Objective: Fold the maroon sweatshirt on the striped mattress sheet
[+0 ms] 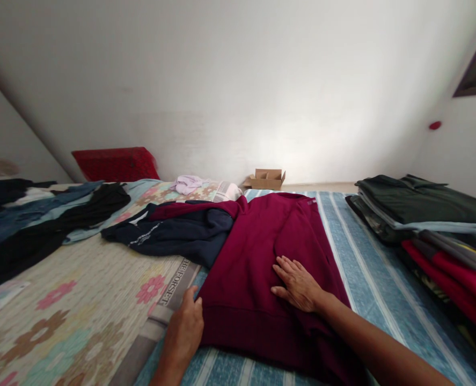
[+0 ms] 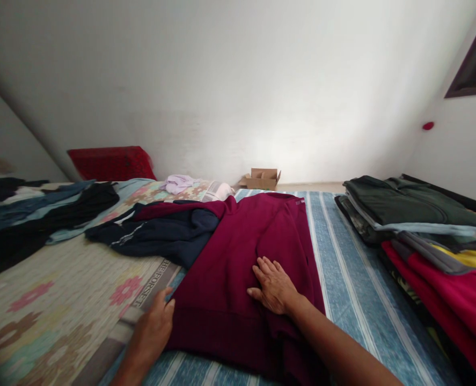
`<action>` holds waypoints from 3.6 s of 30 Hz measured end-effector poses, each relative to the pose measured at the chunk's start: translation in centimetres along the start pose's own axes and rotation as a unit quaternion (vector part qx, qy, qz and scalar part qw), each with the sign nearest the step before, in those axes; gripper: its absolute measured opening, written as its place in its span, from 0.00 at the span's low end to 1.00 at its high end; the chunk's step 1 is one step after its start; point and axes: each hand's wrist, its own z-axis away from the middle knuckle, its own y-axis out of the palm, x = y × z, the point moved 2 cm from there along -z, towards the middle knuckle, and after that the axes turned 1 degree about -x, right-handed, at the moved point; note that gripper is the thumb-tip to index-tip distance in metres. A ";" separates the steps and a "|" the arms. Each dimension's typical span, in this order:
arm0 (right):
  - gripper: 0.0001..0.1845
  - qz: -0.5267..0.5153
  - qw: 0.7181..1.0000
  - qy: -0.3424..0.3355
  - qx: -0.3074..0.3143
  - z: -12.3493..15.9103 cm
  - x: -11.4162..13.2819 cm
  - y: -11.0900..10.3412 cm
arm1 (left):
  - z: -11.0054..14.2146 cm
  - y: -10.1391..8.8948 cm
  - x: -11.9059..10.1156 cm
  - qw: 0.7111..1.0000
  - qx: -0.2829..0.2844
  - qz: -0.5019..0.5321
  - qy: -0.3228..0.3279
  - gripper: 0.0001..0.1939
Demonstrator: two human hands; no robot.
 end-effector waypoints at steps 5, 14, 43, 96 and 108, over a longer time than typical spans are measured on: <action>0.39 0.001 1.000 -0.006 -0.008 0.0 0.2 -0.1 | 0.4 -0.3 -0.3 0.986 0.075 -0.149 -0.012 0.17; 0.39 -0.021 1.000 -0.013 -0.010 -0.1 0.5 -0.6 | -0.3 -1.1 -0.7 0.971 0.138 -0.192 -0.026 0.15; 0.39 -0.062 0.997 -0.018 -0.040 -0.5 0.5 -0.6 | -3.8 10.1 -10.7 0.916 0.147 -0.248 0.279 0.30; 0.38 -0.057 0.998 0.035 0.013 3.3 1.9 -1.9 | -3.1 9.4 -12.1 0.929 0.162 -0.213 0.257 0.30; 0.35 -0.055 0.997 0.043 0.024 3.2 2.1 -1.8 | -2.9 8.3 -12.1 0.937 0.188 -0.162 0.246 0.29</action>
